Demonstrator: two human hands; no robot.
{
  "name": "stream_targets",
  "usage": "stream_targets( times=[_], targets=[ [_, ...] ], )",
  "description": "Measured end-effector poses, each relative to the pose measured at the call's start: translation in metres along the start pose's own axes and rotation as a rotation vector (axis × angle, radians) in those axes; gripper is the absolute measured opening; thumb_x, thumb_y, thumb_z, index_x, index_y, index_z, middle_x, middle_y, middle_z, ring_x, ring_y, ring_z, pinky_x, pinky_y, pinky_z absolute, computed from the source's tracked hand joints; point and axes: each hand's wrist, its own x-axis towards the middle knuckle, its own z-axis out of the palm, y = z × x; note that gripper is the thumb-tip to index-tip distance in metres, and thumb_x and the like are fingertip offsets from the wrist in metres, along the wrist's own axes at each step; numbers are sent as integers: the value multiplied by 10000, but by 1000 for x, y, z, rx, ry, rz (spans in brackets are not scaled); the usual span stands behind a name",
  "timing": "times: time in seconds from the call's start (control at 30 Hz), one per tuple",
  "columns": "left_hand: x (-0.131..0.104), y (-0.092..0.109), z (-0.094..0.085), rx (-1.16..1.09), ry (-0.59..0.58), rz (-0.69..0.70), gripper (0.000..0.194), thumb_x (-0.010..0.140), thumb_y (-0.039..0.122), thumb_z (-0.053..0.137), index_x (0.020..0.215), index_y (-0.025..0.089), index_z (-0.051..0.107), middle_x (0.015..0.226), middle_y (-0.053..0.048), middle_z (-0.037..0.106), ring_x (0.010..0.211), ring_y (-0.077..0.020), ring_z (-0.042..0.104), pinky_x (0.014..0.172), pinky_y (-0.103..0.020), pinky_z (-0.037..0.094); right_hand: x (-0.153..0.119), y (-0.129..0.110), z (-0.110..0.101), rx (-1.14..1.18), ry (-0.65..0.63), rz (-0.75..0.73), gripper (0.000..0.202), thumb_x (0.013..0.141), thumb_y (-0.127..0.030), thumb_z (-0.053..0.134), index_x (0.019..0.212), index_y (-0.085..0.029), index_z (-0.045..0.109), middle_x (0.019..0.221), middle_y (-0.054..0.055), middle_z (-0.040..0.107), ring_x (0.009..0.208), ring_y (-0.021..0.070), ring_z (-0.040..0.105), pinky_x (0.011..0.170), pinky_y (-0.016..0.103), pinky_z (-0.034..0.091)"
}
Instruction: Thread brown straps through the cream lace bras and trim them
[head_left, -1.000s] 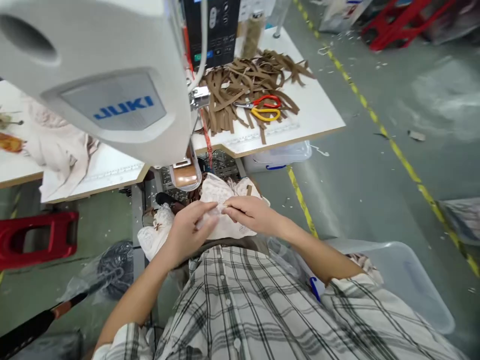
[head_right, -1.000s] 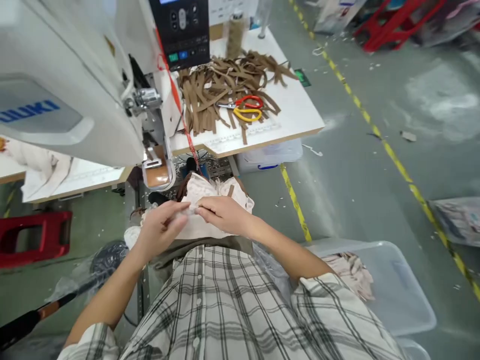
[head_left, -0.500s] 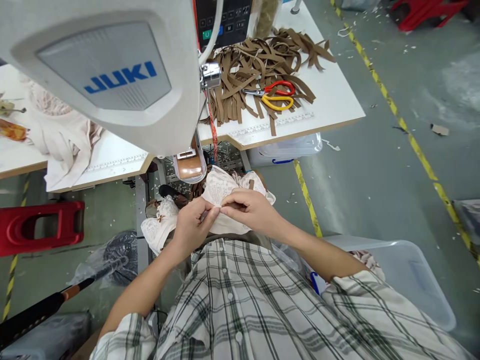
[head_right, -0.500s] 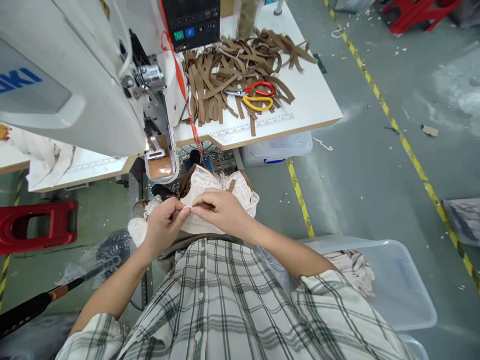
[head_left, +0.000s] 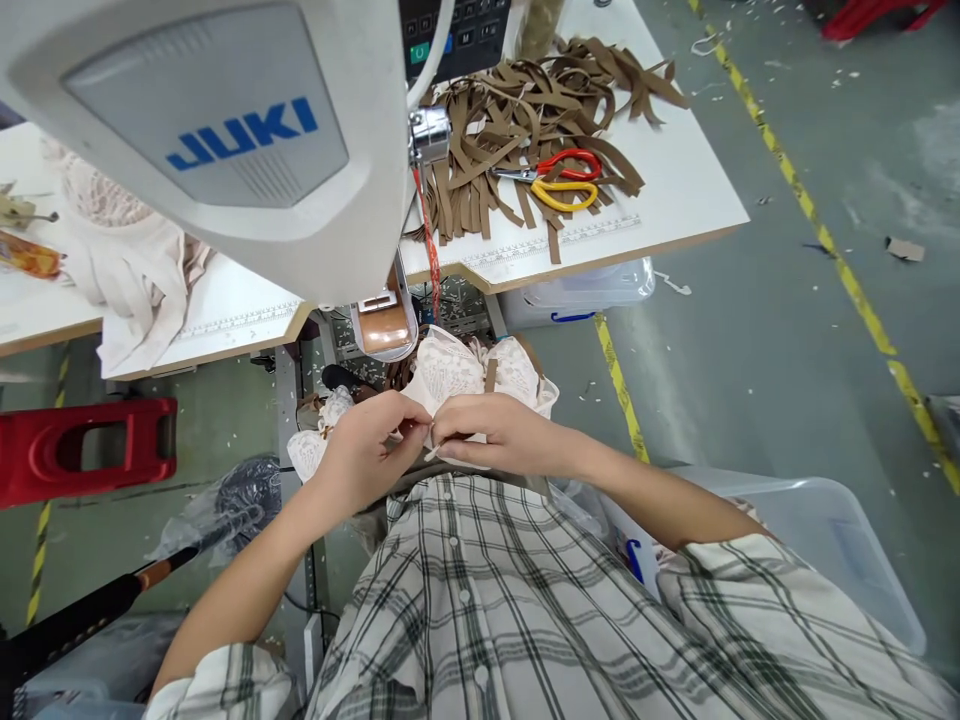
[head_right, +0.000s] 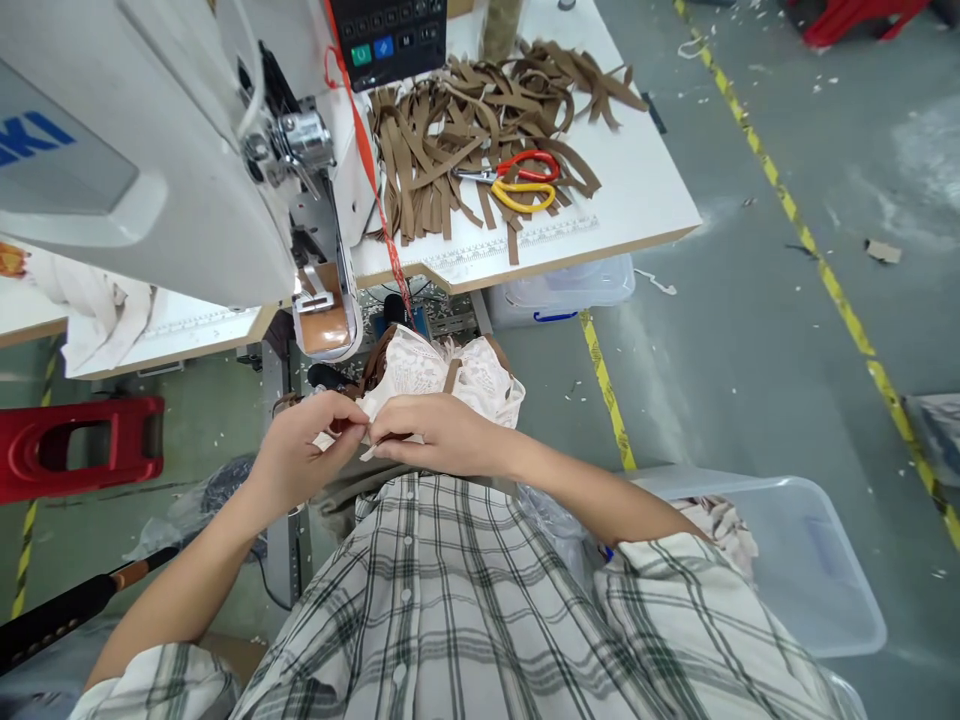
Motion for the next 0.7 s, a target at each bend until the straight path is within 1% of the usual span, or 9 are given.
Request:
stream_targets(
  times=[0.07,0.17,0.23,0.3,0.37,0.43,0.53,0.63,0.7],
  targets=[
    [0,0,-2,-38,-3,18,116,903,153,546,920,205,649,858,-7,685,760,-125,627,669,-224,475,2,-1,1,-80,36,-68,166,980,-234,511,962,-196,672,923,41,683,863,139,631,776,259,491],
    [0,-1,-5,-70,-37,0,138,904,146,562,944,220,671,917,-7,709,829,-139,649,733,-242,489,3,0,6,-297,98,-200,194,982,-204,483,929,-185,669,931,60,703,871,157,637,767,271,499],
    [1,0,-7,-40,-80,-37,125,899,143,569,921,217,666,895,1,709,810,-141,644,717,-246,477,3,1,10,-471,112,-266,207,984,-182,465,918,-175,661,896,62,708,823,164,631,727,279,498],
    [3,0,-9,21,-128,-90,105,892,139,563,877,208,641,852,4,690,775,-146,624,677,-253,450,3,2,16,-606,132,-282,216,983,-163,452,905,-173,654,851,58,705,761,164,614,685,285,488],
    [7,-1,-9,62,-170,-142,95,896,154,548,832,201,601,796,3,652,735,-151,591,640,-261,422,5,5,21,-624,170,-258,219,981,-162,447,891,-179,646,824,56,700,740,162,606,683,289,488],
    [11,-4,-5,47,-174,-180,103,903,176,531,807,198,560,784,-5,615,728,-154,564,634,-263,415,7,8,25,-505,225,-191,214,975,-173,455,870,-188,640,819,57,699,759,161,616,708,289,496],
    [14,-9,12,-178,-65,-232,89,889,193,529,801,195,520,927,-44,621,836,-160,579,695,-265,462,11,6,28,-209,350,-13,183,950,-182,506,835,-199,648,814,39,706,749,146,633,686,265,497],
    [11,-11,37,-616,163,-267,59,909,224,509,857,196,517,1063,-70,646,961,-171,619,829,-305,514,14,-2,29,-37,486,83,129,919,-195,570,841,-205,672,845,33,727,770,144,664,692,255,510],
    [8,-11,49,-764,315,-251,89,940,268,508,933,196,559,1057,-69,670,979,-177,640,880,-331,523,15,-9,28,-34,521,85,129,919,-208,576,845,-210,681,861,35,736,797,152,678,712,263,521]
  ],
)
